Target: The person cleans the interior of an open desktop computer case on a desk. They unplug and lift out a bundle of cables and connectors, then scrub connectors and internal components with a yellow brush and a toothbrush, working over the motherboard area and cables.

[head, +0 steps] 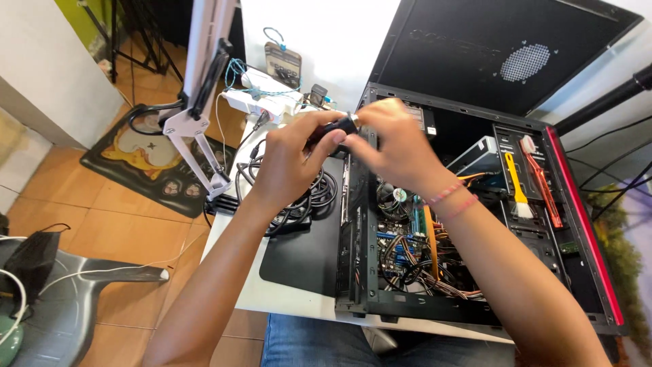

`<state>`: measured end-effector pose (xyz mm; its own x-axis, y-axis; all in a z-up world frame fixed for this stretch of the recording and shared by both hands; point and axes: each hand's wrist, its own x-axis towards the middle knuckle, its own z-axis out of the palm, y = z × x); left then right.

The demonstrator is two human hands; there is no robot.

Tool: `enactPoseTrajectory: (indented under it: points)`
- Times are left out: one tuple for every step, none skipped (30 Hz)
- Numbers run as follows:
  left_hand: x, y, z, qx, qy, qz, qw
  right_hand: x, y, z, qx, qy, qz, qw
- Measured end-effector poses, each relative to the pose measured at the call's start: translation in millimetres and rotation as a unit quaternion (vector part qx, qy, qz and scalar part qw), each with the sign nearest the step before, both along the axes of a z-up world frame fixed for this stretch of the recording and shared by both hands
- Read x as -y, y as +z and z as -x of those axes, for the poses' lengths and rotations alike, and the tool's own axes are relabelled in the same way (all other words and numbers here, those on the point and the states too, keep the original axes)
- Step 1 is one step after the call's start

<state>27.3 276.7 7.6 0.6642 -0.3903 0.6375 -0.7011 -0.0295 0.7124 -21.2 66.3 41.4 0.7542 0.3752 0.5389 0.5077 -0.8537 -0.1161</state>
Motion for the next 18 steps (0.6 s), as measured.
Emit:
enactPoseTrajectory:
  points:
    - [0.6, -8.3, -5.1, -0.003, 0.0, 0.004, 1.0, -4.5, 1.5, 5.1, -0.003, 0.0, 0.004, 1.0]
    - [1.5, -16.5, -10.0, -0.029, -0.004, -0.008, 1.0, -8.8, 3.0, 10.3, -0.026, -0.096, -0.03, 0.995]
    - [2.4, -24.8, -14.8, -0.054, -0.008, -0.019, 0.998, -13.1, 4.5, 15.4, -0.049, -0.191, -0.064, 0.978]
    - [5.6, -37.1, -17.7, -0.057, -0.007, -0.016, 0.998, -16.4, 5.9, 17.9, -0.051, -0.191, -0.06, 0.978]
    - [7.9, -49.9, -19.9, -0.032, -0.003, -0.044, 0.999, -20.3, 6.2, 20.7, -0.131, -0.259, -0.069, 0.955]
    - [10.8, -62.8, -21.6, -0.007, 0.001, -0.072, 0.997, -23.6, 6.5, 23.6, -0.208, -0.324, -0.077, 0.92]
    - [10.5, -68.3, -19.3, -0.011, 0.002, -0.072, 0.997, -21.9, -1.9, 24.3, -0.212, -0.322, -0.075, 0.919]
    - [10.6, -73.7, -16.8, 0.0, 0.017, -0.121, 0.993, -19.8, -10.2, 25.4, -0.23, -0.315, -0.067, 0.918]
    - [11.3, -78.6, -14.3, 0.011, 0.032, -0.17, 0.985, -17.2, -18.2, 26.7, -0.247, -0.308, -0.058, 0.917]
    - [11.8, -85.1, -14.4, 0.008, 0.032, -0.17, 0.985, -16.6, -21.5, 24.9, -0.25, -0.307, -0.058, 0.916]
    - [12.3, -91.8, -13.5, 0.015, 0.03, -0.229, 0.973, -16.0, -25.1, 24.1, -0.27, -0.312, -0.067, 0.908]
    - [12.9, -98.2, -12.3, 0.022, 0.028, -0.287, 0.957, -15.3, -28.4, 23.5, -0.29, -0.317, -0.075, 0.9]
    - [13.3, -105.9, -10.9, 0.02, 0.029, -0.288, 0.957, -15.5, -28.6, 23.3, -0.292, -0.315, -0.075, 0.9]
    - [13.7, -113.1, -9.3, 0.046, 0.04, -0.286, 0.956, -15.6, -28.2, 23.2, -0.288, -0.31, -0.069, 0.903]
    - [14.4, -119.5, -8.2, 0.074, 0.05, -0.284, 0.955, -15.5, -27.4, 23.1, -0.283, -0.305, -0.064, 0.907]
    - [13.9, -122.4, -6.3, 0.074, 0.051, -0.285, 0.954, -15.2, -28.0, 22.7, -0.284, -0.304, -0.064, 0.907]
    - [14.2, -125.2, -4.5, 0.105, 0.064, -0.269, 0.955, -14.3, -28.3, 22.5, -0.283, -0.304, -0.067, 0.907]
    - [14.6, -128.0, -2.6, 0.136, 0.077, -0.254, 0.955, -13.2, -28.6, 22.3, -0.282, -0.304, -0.07, 0.907]
